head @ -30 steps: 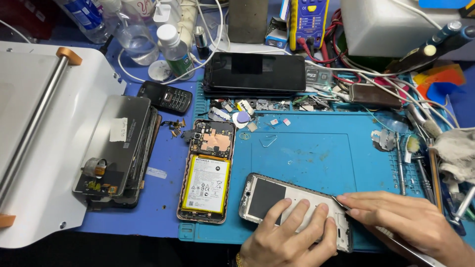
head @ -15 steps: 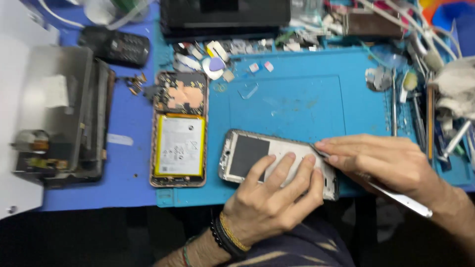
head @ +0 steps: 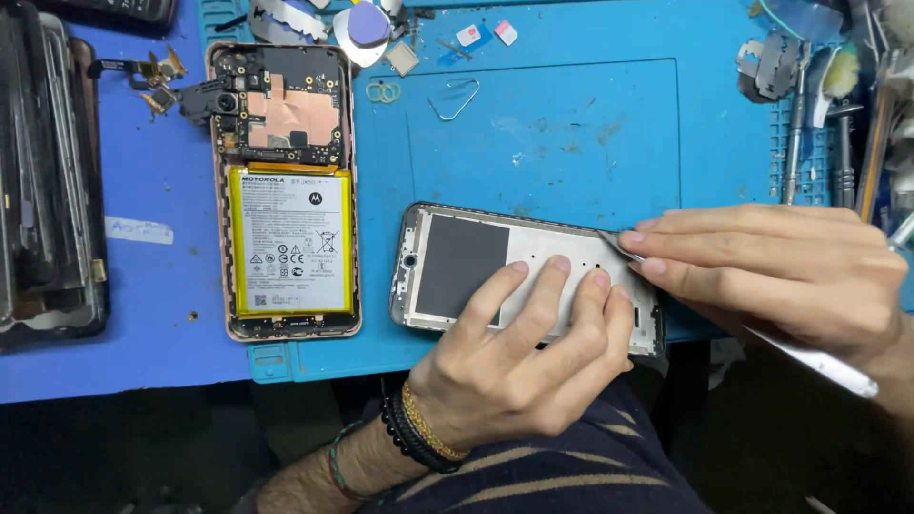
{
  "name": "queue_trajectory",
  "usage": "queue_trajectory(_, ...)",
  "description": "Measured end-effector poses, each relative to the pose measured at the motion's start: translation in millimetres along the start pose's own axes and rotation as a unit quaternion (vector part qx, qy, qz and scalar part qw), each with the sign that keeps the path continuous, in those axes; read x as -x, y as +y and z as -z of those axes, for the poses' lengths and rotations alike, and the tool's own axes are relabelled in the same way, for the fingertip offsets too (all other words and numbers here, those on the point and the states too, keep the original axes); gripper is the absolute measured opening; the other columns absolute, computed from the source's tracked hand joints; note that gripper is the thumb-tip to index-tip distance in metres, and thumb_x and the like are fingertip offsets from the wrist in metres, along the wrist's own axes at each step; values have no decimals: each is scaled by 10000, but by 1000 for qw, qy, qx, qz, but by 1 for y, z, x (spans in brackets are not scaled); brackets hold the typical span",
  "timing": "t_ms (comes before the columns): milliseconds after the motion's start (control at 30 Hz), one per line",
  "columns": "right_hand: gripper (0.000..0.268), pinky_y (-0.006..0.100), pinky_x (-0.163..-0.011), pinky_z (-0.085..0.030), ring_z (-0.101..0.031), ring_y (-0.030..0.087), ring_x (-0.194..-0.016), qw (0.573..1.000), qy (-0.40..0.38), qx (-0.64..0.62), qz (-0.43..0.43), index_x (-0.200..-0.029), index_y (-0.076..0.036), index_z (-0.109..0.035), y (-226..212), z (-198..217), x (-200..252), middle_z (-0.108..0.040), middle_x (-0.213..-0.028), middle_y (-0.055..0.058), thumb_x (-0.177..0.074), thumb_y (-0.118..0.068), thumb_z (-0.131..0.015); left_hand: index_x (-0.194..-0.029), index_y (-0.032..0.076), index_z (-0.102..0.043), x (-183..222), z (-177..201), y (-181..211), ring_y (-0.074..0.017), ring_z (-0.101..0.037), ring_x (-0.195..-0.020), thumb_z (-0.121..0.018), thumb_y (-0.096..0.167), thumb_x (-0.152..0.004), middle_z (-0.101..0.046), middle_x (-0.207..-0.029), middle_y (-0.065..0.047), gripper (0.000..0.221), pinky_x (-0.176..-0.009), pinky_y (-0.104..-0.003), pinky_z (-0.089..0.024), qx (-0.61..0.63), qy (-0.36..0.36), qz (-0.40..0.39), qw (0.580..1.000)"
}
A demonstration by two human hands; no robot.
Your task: The person pries the display assembly off a disassembled Motorola smartphone on a blue repair mat, working a thin blade around the frame edge while holding the phone steady with the other hand. The phone's battery and board lie exposed beside it on the cluttered workbench.
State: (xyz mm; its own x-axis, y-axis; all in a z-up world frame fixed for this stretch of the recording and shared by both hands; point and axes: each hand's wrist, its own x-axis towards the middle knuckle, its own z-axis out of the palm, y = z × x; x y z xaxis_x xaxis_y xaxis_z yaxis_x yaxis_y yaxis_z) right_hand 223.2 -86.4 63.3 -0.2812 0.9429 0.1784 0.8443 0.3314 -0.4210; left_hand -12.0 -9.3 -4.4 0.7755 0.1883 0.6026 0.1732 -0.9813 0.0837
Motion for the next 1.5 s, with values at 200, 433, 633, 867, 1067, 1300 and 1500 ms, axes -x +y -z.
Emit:
queue_trajectory(200,373,464,-916,-572,-711,337,-1120,997,-78,8,25,-1105,-25,-737,6,10,-1,-742,-1170,158,-769,-161,-648,-1163,143,-741,-10,6,-6,-195,-656,-1110,-603,236,-1016,-672,-1113,8,222,-972,-343,-514,-38,26,-9,999)
queue_trajectory(433,342,386,-944,-598,-711,268,-1218,999,-34,-22,-15,-1189,-97,-700,12,0,6,-716,-1265,110,-862,-197,-700,-1166,139,-737,-10,6,-6,-192,-654,-1113,-593,231,-1039,-668,-1140,-1,212,-969,-328,-521,-42,32,-5,999)
queue_trajectory(633,404,438,-942,-576,-705,313,-1159,997,-17,30,67,-1173,-53,-706,12,-1,3,-729,-1210,129,-797,-181,-631,-1179,141,-750,-16,14,-2,-197,-669,-1092,-615,258,-1022,-675,-1134,-3,238,-938,-335,-537,-80,48,-32,995)
queue_trajectory(867,311,344,-849,-631,-777,242,-1079,996,36,-35,73,-1119,-61,-742,30,-19,9,-769,-1173,108,-851,-217,-719,-1213,172,-736,13,-22,8,-219,-700,-1143,-640,325,-1125,-703,-1170,-10,201,-933,-355,-557,-66,96,-17,993)
queue_trajectory(1067,256,316,-825,-633,-783,241,-1036,995,38,-53,81,-1067,-42,-725,22,-12,7,-769,-1181,105,-837,-156,-737,-1242,130,-732,9,-14,7,-239,-692,-1179,-573,429,-1173,-703,-1206,-41,346,-988,-392,-561,-59,86,-25,994)
queue_trajectory(1300,259,327,-793,-654,-803,259,-998,994,38,-75,77,-1011,-21,-730,13,-10,-8,-785,-1139,121,-772,-118,-754,-1233,73,-733,6,-7,6,-265,-682,-1202,-589,398,-1168,-699,-1181,-73,362,-1009,-400,-557,-32,76,-21,996)
queue_trajectory(1500,252,316,-832,-634,-791,239,-1023,994,43,-79,60,-1045,-33,-710,9,-11,-11,-772,-1168,102,-824,-144,-761,-1234,67,-726,7,-2,6,-258,-664,-1178,-603,391,-1156,-699,-1194,-76,355,-1022,-398,-555,-4,61,-10,998)
